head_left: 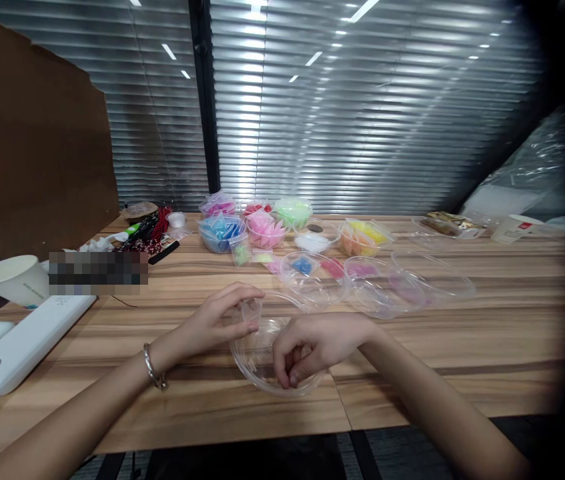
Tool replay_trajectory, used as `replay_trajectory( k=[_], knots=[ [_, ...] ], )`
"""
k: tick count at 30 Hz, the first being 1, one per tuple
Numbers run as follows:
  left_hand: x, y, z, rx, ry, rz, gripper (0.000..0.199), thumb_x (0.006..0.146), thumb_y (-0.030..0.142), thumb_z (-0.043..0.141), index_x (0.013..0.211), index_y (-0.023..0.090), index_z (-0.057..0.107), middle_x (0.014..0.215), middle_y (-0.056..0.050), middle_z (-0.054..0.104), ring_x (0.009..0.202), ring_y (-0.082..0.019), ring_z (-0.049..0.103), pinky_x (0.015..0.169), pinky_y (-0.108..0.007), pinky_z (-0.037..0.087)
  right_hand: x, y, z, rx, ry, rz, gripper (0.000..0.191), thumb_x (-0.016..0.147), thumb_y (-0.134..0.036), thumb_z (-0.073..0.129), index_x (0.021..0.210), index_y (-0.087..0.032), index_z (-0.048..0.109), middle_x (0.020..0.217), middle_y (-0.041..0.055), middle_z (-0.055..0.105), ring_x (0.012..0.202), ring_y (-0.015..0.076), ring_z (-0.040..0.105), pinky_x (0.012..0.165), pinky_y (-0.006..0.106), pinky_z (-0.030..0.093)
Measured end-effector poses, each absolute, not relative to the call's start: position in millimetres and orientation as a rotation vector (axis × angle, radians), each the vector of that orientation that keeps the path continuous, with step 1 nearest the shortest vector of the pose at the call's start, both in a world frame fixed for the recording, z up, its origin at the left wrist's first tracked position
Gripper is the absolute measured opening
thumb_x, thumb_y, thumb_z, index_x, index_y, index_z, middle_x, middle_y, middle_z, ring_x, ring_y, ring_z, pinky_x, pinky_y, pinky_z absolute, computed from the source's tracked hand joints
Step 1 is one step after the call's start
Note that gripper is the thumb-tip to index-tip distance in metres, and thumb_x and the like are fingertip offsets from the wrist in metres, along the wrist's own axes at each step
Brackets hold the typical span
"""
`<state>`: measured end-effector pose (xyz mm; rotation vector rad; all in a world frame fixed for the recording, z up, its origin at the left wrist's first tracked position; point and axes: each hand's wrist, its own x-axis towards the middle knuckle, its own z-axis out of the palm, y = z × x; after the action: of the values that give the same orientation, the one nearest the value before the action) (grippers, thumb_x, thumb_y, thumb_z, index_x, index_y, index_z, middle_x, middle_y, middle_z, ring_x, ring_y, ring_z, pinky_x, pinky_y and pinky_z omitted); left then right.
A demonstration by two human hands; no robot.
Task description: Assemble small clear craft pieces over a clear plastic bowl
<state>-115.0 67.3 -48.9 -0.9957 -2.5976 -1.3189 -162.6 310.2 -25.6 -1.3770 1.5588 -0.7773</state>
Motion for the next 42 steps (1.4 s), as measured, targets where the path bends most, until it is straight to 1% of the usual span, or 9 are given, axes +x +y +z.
replay_trajectory(
  k=[5,13,21,24,29,36,42],
  knots=[
    [-115.7,66.6,-50.8,-1.003,-2.602,-1.311,0.042,0.089,0.036,0.06,0.128,0.024,0.05,0.131,-0.007,0.053,0.124,-0.018,0.049,0.106,-0.032,0.042,-162.8,311.3,-25.6,-1.373,1.555,-0.787,0.017,0.087,-0.022,0.062,0.098,-0.011,0.068,0.09,0.0047,0.067,0.076,0.0077,0.061,0.068,0.013,0.048],
    [-116.1,66.5,-50.7,-1.014,-2.601,-1.29,0.042,0.09,0.036,0.059,0.129,0.024,0.049,0.131,-0.008,0.053,0.124,-0.018,0.049,0.105,-0.033,0.043,-159.8,311.5,-26.2,-1.382,1.605,-0.75,0.016,0.085,-0.016,0.059,0.097,-0.011,0.069,0.087,0.0032,0.067,0.073,0.0068,0.06,0.065,0.012,0.046],
    [-115.7,66.8,-50.9,-1.015,-2.592,-1.288,0.043,0.089,0.036,0.06,0.129,0.023,0.05,0.131,-0.008,0.054,0.123,-0.019,0.05,0.104,-0.034,0.044,-161.3,310.2,-26.6,-1.36,1.586,-0.786,0.016,0.086,-0.019,0.061,0.096,-0.011,0.07,0.087,0.0033,0.068,0.071,0.0059,0.059,0.065,0.012,0.045],
    [-115.4,67.0,-50.0,-1.014,-2.605,-1.288,0.043,0.09,0.036,0.059,0.129,0.023,0.05,0.131,-0.008,0.053,0.123,-0.019,0.049,0.105,-0.034,0.043,-161.0,310.1,-26.0,-1.373,1.554,-0.814,0.017,0.088,-0.021,0.061,0.098,-0.011,0.07,0.089,0.0044,0.068,0.076,0.007,0.061,0.069,0.013,0.046],
    [-114.8,67.5,-49.1,-0.997,-2.606,-1.274,0.042,0.09,0.037,0.058,0.128,0.022,0.051,0.13,-0.008,0.054,0.122,-0.019,0.05,0.103,-0.033,0.044,-162.5,310.6,-25.8,-1.355,1.55,-0.811,0.016,0.087,-0.019,0.061,0.098,-0.011,0.07,0.091,0.0049,0.069,0.078,0.0083,0.063,0.07,0.014,0.047],
    [-114.9,68.0,-49.6,-1.023,-2.586,-1.25,0.041,0.09,0.036,0.059,0.128,0.022,0.051,0.129,-0.008,0.055,0.122,-0.019,0.051,0.102,-0.032,0.045,-165.0,312.2,-28.1,-1.347,1.499,-0.781,0.024,0.086,-0.026,0.065,0.103,-0.011,0.069,0.098,0.0077,0.068,0.084,0.0105,0.064,0.074,0.016,0.05],
    [-115.0,69.1,-48.2,-1.021,-2.59,-1.25,0.041,0.089,0.036,0.06,0.128,0.023,0.051,0.129,-0.007,0.055,0.122,-0.018,0.052,0.102,-0.031,0.045,-163.4,311.6,-27.4,-1.412,1.536,-0.773,0.021,0.087,-0.027,0.065,0.099,-0.01,0.068,0.092,0.0054,0.068,0.078,0.0079,0.061,0.069,0.013,0.047]
  ],
)
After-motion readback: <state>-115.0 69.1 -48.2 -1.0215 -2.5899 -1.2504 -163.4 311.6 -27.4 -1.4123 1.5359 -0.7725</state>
